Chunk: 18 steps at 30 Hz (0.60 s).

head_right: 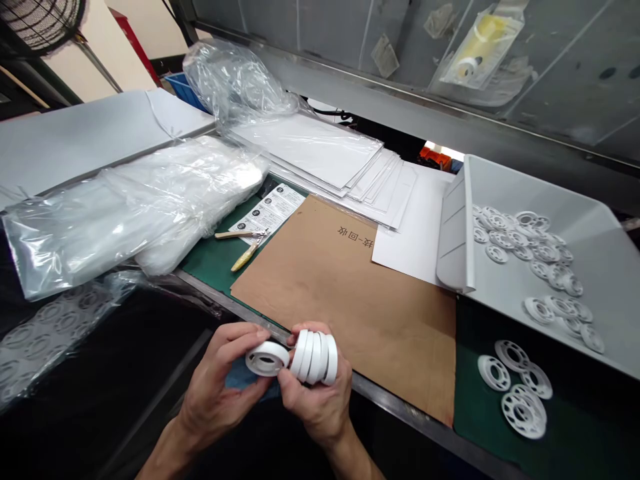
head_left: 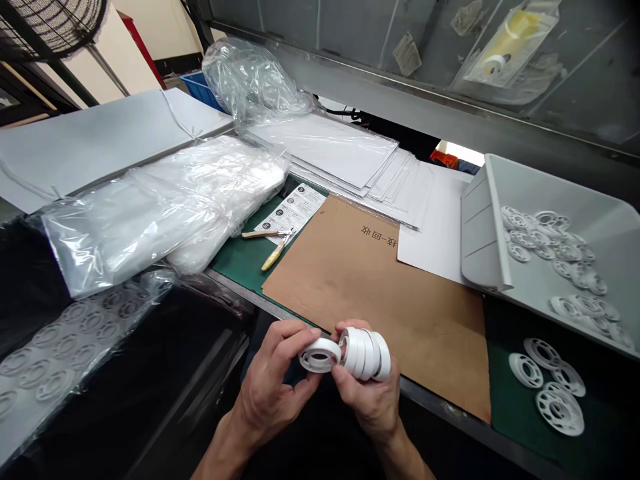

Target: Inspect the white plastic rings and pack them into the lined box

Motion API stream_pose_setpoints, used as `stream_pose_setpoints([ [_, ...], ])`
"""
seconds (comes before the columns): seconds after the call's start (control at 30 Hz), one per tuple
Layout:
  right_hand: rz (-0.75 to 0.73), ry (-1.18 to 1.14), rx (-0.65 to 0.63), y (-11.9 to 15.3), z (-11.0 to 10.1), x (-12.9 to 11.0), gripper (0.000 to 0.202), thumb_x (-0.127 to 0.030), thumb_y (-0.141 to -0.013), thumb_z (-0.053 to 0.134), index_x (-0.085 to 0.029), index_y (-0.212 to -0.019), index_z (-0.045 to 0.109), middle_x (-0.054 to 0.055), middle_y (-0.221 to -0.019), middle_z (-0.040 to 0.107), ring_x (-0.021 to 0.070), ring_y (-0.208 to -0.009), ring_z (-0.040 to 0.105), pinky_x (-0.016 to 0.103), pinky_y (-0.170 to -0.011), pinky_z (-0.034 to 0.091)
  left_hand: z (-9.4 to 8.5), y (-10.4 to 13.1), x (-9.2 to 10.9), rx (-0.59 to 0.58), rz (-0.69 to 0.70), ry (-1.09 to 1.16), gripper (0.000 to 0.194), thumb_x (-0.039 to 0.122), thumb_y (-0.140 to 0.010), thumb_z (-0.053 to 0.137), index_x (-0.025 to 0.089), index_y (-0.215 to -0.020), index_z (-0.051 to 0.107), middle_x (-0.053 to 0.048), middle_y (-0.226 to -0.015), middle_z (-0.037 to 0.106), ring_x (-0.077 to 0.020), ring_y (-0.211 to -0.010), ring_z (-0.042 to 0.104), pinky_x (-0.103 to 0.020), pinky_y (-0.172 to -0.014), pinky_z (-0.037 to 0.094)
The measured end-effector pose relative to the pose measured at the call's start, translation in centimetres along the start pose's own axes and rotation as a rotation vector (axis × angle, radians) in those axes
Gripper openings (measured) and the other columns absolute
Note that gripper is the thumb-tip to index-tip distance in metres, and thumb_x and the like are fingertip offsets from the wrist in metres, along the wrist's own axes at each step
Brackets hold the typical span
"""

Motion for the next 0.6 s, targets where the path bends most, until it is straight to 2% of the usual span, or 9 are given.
stream_pose_setpoints([
  [0.13,0.074,-0.178,-0.079,-0.3,0.3,0.8,0.038,-0.021,-0.078,0.081,-0.027,-0.114,0.073,0.003,-0.106,0.071,0.0191,-0.088,0.068,0.026,-0.079,0.057,-0.3,-0.2,0.5,-0.055,0.113,0.025,0.054,-0.003,-0.087,0.064,0.015,-0.137,0.052,-0.009,-0.123,0.055,-0.0184,-0.115,0.059,-0.026,-0.103,0.053],
  [0.2,0.094,-0.243,-0.120,-0.4,0.4,1.1,0.038,-0.025,-0.078,0.082,-0.027,-0.116,0.074,0.004,-0.109,0.070,0.0202,-0.089,0.067,0.028,-0.080,0.057,-0.5,-0.3,0.5,-0.095,0.138,0.036,0.055,-0.002,-0.088,0.065,0.016,-0.138,0.053,-0.010,-0.125,0.053,-0.0195,-0.117,0.058,-0.028,-0.105,0.054],
  [0.27,0.145,-0.321,-0.170,-0.2,0.8,1.5,0.041,-0.029,-0.079,0.084,-0.027,-0.118,0.074,0.004,-0.104,0.071,0.0188,-0.084,0.065,0.027,-0.076,0.055,-0.8,-0.3,0.4,-0.128,0.139,0.056,0.054,0.001,-0.088,0.067,0.018,-0.138,0.055,-0.010,-0.127,0.052,-0.0206,-0.119,0.058,-0.030,-0.107,0.053],
  [0.47,0.328,-0.547,-0.182,0.3,2.2,2.9,0.042,-0.038,-0.072,0.089,-0.020,-0.109,0.077,0.003,-0.090,0.068,0.0156,-0.075,0.055,0.025,-0.070,0.049,-0.7,-0.6,0.2,-0.200,0.022,0.167,0.062,0.004,-0.079,0.070,0.024,-0.135,0.055,-0.009,-0.129,0.052,-0.0227,-0.119,0.060,-0.032,-0.105,0.054],
  [0.6,0.456,-0.650,-0.176,0.4,3.5,3.3,0.035,-0.038,-0.070,0.091,-0.017,-0.094,0.077,0.002,-0.080,0.066,0.0155,-0.072,0.055,0.025,-0.069,0.049,-0.4,-1.0,-0.1,-0.136,-0.110,0.161,0.062,0.006,-0.070,0.070,0.024,-0.127,0.054,-0.008,-0.119,0.056,-0.0235,-0.110,0.061,-0.035,-0.094,0.057],
])
Point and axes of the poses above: each hand's wrist, its own y-axis away from the middle knuckle, its own z-axis out of the palm, x = y × z, the point moved 7 cm from there along -y, towards the middle knuckle
